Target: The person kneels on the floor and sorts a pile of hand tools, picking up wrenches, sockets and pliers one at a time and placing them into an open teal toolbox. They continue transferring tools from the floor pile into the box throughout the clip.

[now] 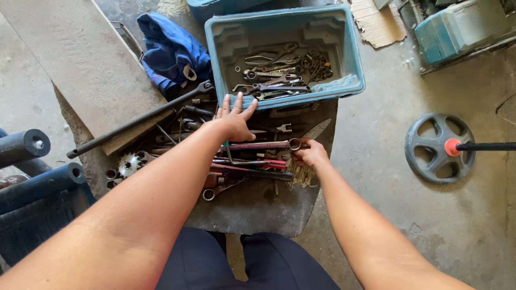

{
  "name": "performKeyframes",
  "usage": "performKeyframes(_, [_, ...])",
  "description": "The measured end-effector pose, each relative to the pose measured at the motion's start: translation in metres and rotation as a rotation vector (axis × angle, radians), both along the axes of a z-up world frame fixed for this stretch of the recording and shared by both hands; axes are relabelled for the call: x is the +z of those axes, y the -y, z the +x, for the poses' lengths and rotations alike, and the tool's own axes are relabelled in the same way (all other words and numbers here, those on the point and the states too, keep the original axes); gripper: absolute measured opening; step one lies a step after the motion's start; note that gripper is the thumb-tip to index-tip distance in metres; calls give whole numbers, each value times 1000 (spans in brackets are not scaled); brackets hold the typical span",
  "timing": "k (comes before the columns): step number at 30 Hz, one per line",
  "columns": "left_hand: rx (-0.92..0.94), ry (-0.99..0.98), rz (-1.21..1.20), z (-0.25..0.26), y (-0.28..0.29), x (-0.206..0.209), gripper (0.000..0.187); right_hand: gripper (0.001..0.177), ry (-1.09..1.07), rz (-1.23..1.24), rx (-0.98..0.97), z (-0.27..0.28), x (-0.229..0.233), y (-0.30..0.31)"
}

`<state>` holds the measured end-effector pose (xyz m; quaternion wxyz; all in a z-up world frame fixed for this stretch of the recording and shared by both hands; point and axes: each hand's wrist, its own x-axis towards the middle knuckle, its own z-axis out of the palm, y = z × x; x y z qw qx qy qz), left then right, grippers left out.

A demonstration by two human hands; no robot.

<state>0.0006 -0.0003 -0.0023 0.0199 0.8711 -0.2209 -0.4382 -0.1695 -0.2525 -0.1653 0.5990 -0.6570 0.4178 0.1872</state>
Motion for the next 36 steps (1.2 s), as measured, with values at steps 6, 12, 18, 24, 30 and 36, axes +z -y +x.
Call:
performKeyframes(6, [1, 6, -11, -1, -1, -3, 111, 35, -60, 1, 36, -4, -12, -3])
performKeyframes(12, [7, 2, -6, -1, -1, 0, 110, 18, -226, 80, -29, -6, 19, -23])
performKeyframes(18, [6, 9, -27, 0, -1, 0, 109, 18, -190, 150, -106, -7, 25, -34])
performKeyframes(24, [8, 16, -36, -1, -3, -6, 110, 14, -162, 158, -131, -14, 12, -36])
performKeyframes(30, [6, 25, -40, -1, -2, -9, 110, 14, 19, 123, -447, -17, 9, -39])
performKeyframes(36, [-1, 20, -29, -1, -2, -7, 110, 19, 80, 99, -590, -27, 16, -16])
